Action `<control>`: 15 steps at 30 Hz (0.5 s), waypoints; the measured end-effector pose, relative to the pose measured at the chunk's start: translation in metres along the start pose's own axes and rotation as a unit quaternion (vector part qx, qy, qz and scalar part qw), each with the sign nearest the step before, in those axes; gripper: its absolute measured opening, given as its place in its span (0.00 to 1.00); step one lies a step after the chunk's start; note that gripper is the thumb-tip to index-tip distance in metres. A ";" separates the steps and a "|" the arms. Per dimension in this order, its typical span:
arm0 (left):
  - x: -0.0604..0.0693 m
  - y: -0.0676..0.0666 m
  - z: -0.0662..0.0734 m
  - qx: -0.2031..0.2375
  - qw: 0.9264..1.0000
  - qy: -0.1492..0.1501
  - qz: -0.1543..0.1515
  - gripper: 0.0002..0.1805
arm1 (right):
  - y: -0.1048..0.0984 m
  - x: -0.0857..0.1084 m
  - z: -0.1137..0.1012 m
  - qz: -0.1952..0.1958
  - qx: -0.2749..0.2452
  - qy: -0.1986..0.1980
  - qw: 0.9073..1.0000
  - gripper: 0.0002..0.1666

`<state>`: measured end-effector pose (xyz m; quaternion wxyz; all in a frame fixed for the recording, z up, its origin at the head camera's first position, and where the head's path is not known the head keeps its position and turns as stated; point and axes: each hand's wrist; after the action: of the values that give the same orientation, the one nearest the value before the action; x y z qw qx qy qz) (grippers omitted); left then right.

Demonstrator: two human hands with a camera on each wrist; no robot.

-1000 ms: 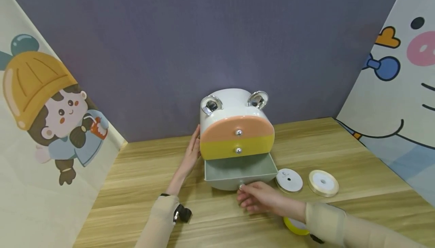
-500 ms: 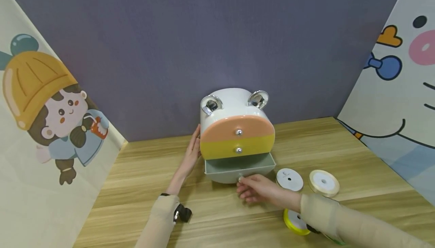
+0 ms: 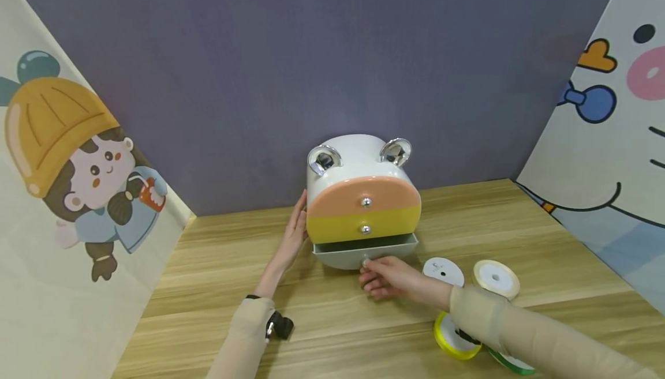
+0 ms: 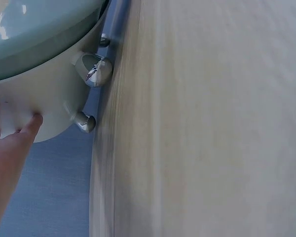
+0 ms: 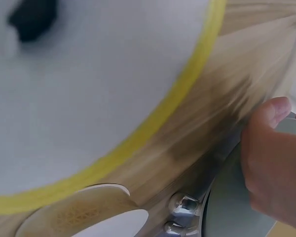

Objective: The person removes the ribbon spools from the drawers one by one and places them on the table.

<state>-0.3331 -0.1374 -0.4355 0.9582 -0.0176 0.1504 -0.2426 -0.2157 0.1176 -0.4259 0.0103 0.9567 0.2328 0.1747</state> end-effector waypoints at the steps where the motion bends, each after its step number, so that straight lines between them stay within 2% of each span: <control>1: 0.000 0.000 0.000 -0.001 1.000 -0.001 -0.001 0.29 | 0.000 -0.001 -0.001 0.001 0.001 0.001 1.000 0.26; 15: 0.000 0.000 0.002 -0.002 1.000 -0.005 -0.003 0.29 | -0.004 -0.011 -0.007 0.003 0.009 0.002 1.000 0.27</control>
<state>-0.3321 -0.1372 -0.4338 0.9583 -0.0211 0.1456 -0.2451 -0.2285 0.1161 -0.4236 0.0003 0.9570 0.2317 0.1744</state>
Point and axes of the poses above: each hand's wrist, its own x-axis away from the middle knuckle, its own y-axis out of the palm, z = x × y, and after that the axes turned 5 degrees about -z, right-handed
